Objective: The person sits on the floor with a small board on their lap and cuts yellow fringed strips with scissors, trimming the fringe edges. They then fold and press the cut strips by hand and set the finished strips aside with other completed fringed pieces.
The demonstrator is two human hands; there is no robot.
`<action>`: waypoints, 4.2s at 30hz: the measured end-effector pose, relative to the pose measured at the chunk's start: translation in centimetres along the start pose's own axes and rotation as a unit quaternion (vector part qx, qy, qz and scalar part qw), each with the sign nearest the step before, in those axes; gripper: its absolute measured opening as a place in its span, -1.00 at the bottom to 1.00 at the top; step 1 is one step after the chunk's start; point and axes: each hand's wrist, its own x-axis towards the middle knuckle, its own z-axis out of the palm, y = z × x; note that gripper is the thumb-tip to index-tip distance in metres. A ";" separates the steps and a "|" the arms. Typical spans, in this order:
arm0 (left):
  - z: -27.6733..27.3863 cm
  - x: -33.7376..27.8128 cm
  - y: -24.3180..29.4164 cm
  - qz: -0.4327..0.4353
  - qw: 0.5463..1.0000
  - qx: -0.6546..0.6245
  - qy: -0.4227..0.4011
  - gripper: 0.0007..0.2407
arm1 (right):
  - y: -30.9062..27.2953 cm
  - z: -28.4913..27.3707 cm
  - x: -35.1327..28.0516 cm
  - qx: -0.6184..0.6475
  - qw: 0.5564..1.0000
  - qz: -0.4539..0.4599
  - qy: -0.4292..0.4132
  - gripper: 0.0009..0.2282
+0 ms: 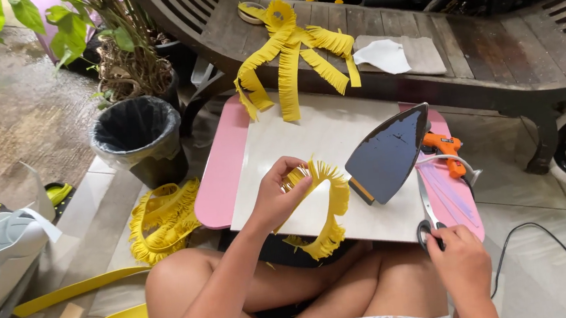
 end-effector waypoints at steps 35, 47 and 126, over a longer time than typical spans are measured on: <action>-5.3 -10.1 3.8 0.032 0.967 -0.210 0.141 -0.72 | -18.1 -8.4 -2.0 0.837 0.429 0.088 -0.327 -0.62; 0.9 -13.4 4.9 -0.029 0.960 -0.209 0.183 -0.81 | -20.8 -13.6 0.8 0.549 0.782 -0.233 -0.178 -0.52; 7.6 -7.5 -5.1 0.140 0.950 0.144 0.240 -0.88 | -18.4 -1.3 1.7 0.671 0.736 0.014 -0.090 -0.72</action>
